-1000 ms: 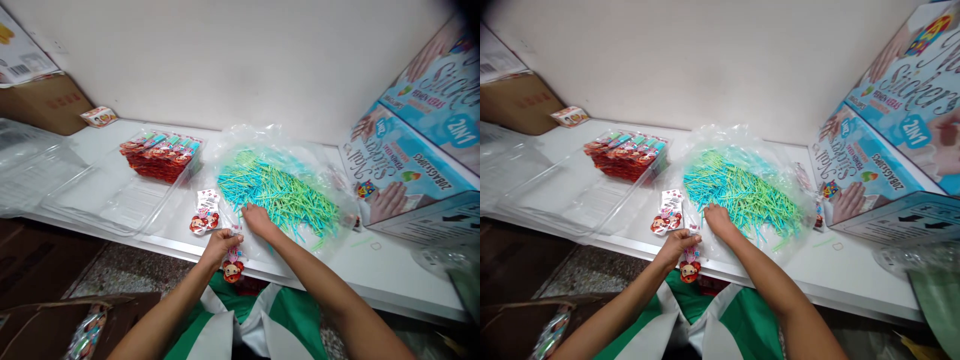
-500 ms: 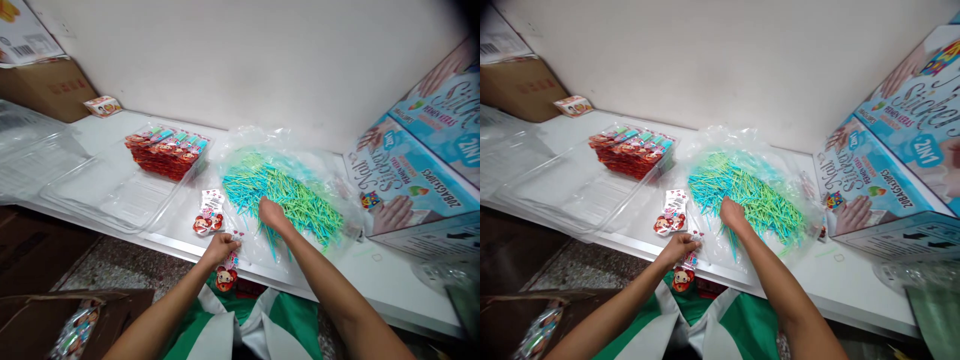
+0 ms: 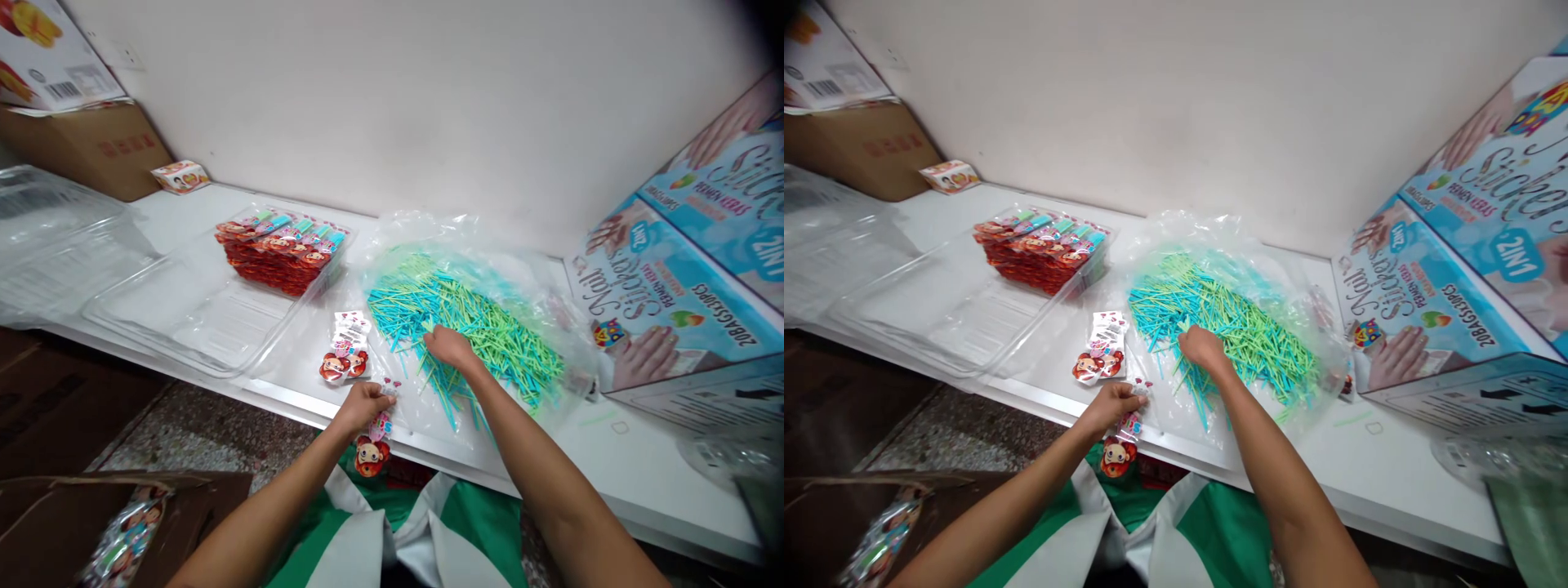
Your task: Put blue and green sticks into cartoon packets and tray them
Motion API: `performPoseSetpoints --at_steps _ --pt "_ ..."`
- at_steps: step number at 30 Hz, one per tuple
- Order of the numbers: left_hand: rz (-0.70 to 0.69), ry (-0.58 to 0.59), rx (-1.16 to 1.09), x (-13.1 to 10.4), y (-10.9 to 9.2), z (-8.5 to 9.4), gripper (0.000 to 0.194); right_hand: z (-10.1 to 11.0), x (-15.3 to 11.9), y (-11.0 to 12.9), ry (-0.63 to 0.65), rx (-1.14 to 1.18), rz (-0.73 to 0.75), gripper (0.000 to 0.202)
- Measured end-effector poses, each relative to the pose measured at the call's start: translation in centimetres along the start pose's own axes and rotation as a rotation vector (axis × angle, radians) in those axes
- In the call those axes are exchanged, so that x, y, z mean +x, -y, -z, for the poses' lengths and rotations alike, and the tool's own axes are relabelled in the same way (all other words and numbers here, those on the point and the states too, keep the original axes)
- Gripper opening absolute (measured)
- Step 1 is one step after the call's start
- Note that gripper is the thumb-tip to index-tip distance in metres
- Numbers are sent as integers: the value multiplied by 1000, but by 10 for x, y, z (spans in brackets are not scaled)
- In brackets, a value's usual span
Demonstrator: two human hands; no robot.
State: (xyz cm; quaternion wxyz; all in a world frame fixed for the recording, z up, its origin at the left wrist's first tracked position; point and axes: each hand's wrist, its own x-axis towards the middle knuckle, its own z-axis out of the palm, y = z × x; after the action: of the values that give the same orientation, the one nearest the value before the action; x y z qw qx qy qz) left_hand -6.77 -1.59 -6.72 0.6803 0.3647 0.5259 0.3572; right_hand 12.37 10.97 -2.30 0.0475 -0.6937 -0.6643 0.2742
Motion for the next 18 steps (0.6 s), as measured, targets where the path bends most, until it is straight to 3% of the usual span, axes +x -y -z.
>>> performPoseSetpoints --at_steps 5,10,14,18 --pt "16 36 -48 -5 -4 4 33 9 -9 -15 81 413 19 17" --pt "-36 -4 -59 -18 -25 -2 29 3 -27 -22 164 853 97 17" --pt "-202 -89 6 -14 -48 -8 25 -3 -48 -25 262 1071 154 19" --pt "-473 -179 148 3 -78 -9 20 -3 -65 -29 378 1257 151 17"
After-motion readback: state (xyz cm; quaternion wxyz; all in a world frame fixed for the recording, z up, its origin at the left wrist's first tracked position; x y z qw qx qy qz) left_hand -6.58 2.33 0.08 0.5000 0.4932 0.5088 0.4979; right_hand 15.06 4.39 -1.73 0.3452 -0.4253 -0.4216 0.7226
